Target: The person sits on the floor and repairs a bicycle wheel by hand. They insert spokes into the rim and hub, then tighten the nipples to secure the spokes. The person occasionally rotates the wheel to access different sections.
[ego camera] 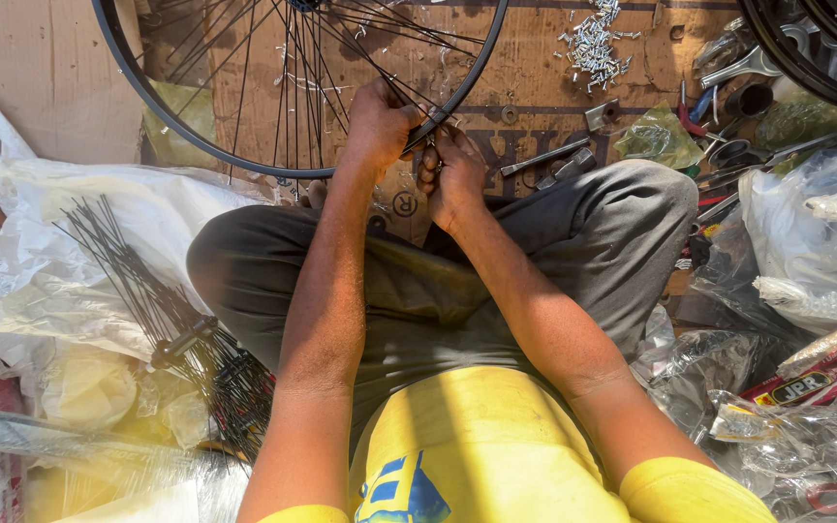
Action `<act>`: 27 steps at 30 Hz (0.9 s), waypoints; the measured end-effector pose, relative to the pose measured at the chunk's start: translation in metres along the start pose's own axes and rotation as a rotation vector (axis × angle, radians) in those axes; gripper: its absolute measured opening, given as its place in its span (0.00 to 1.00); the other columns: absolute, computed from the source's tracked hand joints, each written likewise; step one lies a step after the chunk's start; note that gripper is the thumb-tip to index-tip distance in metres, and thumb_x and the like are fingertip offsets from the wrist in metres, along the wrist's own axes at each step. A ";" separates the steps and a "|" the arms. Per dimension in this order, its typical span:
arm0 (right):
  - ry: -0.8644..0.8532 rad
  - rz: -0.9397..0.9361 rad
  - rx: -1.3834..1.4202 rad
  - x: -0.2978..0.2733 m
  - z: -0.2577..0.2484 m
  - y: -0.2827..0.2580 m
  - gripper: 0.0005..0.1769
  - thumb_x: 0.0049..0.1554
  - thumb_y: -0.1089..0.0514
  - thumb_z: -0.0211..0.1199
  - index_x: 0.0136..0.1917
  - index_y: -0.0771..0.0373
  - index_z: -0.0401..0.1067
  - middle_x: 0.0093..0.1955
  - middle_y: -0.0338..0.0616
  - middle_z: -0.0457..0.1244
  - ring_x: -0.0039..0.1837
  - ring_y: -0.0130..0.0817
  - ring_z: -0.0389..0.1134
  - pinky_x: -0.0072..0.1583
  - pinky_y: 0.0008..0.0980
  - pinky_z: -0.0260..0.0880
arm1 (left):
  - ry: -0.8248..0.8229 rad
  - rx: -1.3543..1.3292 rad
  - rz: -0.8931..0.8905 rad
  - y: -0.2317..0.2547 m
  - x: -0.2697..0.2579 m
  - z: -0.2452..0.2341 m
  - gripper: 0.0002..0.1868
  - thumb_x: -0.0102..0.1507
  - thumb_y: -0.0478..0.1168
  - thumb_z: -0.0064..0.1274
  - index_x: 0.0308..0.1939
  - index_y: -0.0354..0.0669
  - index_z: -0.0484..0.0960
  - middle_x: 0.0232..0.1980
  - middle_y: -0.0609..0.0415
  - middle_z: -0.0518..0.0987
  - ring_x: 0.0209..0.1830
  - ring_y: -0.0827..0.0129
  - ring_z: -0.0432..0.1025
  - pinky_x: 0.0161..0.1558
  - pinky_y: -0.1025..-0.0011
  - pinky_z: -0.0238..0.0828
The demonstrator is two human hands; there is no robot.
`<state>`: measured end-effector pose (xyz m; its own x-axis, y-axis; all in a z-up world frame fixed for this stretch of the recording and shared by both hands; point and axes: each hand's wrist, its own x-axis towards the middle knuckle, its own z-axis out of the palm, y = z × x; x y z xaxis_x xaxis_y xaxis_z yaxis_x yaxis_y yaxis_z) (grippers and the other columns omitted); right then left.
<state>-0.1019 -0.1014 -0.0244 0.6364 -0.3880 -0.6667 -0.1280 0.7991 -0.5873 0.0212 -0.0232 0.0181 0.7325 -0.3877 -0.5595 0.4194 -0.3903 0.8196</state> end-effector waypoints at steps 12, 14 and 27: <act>-0.004 -0.082 -0.022 0.018 -0.023 0.018 0.16 0.64 0.56 0.56 0.65 0.54 0.68 0.37 0.38 0.60 0.36 0.27 0.58 0.36 0.29 0.58 | -0.002 0.017 0.044 -0.013 0.009 0.003 0.08 0.61 0.30 0.61 0.39 0.33 0.76 0.31 0.50 0.79 0.24 0.68 0.76 0.22 0.69 0.73; -0.294 -0.169 0.083 0.025 -0.028 0.020 0.12 0.67 0.54 0.55 0.62 0.57 0.68 0.38 0.39 0.62 0.37 0.29 0.60 0.36 0.31 0.61 | -0.004 0.005 0.012 -0.010 0.007 0.004 0.08 0.60 0.30 0.60 0.39 0.34 0.75 0.31 0.50 0.78 0.23 0.67 0.76 0.20 0.68 0.72; 0.136 -0.073 -0.056 0.001 -0.009 0.006 0.16 0.66 0.51 0.56 0.64 0.58 0.67 0.37 0.38 0.62 0.36 0.29 0.63 0.38 0.30 0.63 | -0.017 -0.010 -0.026 -0.004 0.002 0.004 0.07 0.60 0.29 0.57 0.38 0.35 0.73 0.32 0.49 0.78 0.23 0.67 0.78 0.20 0.70 0.78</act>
<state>-0.1085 -0.1014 -0.0326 0.5371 -0.5058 -0.6750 -0.1296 0.7413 -0.6586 0.0192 -0.0256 0.0136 0.7120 -0.3922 -0.5824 0.4434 -0.3920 0.8061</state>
